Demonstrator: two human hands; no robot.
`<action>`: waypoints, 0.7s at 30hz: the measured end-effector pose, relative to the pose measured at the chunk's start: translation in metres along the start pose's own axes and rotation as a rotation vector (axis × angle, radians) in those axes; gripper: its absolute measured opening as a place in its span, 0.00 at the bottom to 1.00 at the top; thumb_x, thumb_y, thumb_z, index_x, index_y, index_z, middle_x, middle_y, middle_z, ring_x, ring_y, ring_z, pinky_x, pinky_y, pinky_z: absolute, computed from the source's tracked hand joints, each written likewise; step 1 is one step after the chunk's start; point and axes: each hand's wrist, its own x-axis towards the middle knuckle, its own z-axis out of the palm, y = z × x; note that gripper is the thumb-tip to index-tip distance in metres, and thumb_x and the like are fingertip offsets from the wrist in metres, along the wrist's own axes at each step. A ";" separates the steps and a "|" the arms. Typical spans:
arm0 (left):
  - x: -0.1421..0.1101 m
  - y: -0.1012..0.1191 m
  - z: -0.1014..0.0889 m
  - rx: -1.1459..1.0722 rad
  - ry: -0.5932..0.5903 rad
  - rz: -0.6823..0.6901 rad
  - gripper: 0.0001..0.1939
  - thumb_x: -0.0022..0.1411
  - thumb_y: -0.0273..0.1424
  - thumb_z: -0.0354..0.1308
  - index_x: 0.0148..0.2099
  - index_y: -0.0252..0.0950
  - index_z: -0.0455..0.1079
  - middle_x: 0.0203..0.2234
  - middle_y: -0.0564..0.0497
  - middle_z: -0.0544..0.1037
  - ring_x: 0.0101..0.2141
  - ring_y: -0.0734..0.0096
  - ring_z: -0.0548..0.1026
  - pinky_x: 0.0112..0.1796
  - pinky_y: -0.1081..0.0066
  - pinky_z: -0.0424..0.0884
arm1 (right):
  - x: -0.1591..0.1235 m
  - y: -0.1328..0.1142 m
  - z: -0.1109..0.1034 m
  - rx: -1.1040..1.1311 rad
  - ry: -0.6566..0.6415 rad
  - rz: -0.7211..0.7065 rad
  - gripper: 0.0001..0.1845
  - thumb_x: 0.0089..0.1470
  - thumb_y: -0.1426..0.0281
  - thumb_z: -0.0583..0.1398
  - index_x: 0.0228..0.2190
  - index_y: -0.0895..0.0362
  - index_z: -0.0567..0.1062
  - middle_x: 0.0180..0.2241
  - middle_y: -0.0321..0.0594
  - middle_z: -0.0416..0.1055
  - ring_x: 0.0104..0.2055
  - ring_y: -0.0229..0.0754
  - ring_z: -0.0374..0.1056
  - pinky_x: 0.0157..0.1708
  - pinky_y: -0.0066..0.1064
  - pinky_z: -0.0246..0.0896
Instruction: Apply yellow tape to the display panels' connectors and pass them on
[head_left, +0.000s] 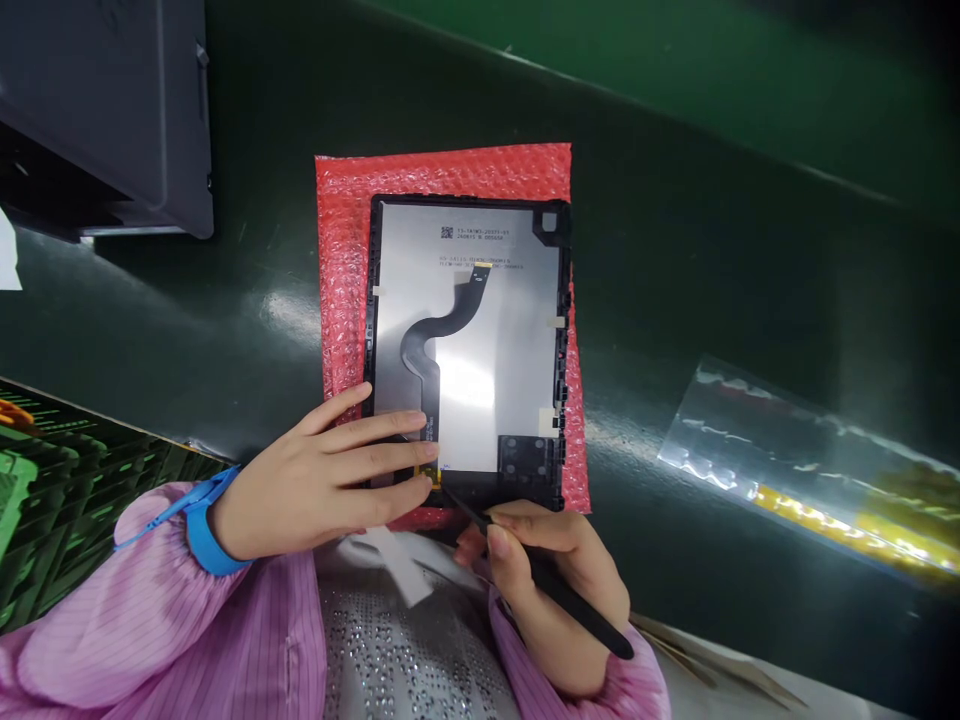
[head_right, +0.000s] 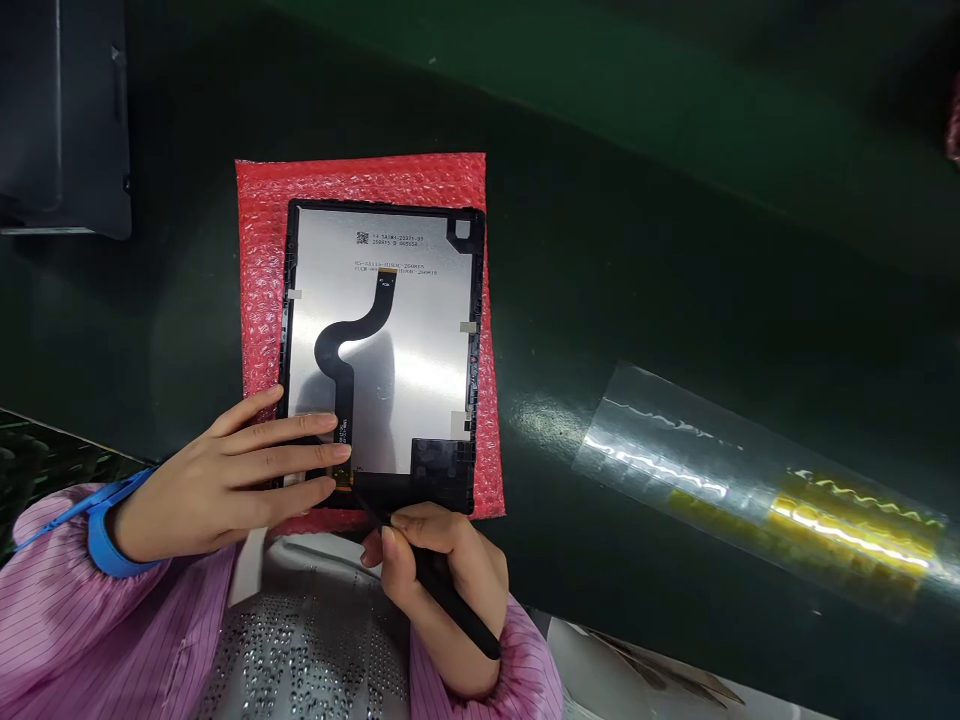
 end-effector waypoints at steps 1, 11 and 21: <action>0.000 0.000 0.000 0.006 -0.006 0.002 0.12 0.73 0.26 0.50 0.54 0.37 0.70 0.55 0.51 0.77 0.63 0.63 0.65 0.69 0.55 0.47 | 0.000 -0.001 0.000 -0.005 0.006 0.003 0.07 0.57 0.77 0.63 0.35 0.53 0.72 0.26 0.33 0.77 0.22 0.37 0.74 0.21 0.27 0.71; 0.001 -0.001 0.000 0.085 -0.052 0.008 0.14 0.73 0.28 0.49 0.57 0.38 0.70 0.56 0.53 0.76 0.63 0.65 0.65 0.69 0.56 0.43 | -0.003 -0.002 0.001 0.074 0.178 0.055 0.05 0.59 0.75 0.63 0.35 0.54 0.72 0.27 0.34 0.77 0.19 0.35 0.72 0.15 0.24 0.67; 0.006 0.045 0.012 -0.285 0.060 0.053 0.14 0.71 0.28 0.47 0.51 0.36 0.72 0.37 0.49 0.81 0.45 0.64 0.76 0.45 0.69 0.74 | 0.001 -0.034 -0.009 -0.013 -0.004 -0.236 0.07 0.56 0.68 0.68 0.32 0.52 0.74 0.34 0.41 0.82 0.29 0.46 0.77 0.27 0.38 0.75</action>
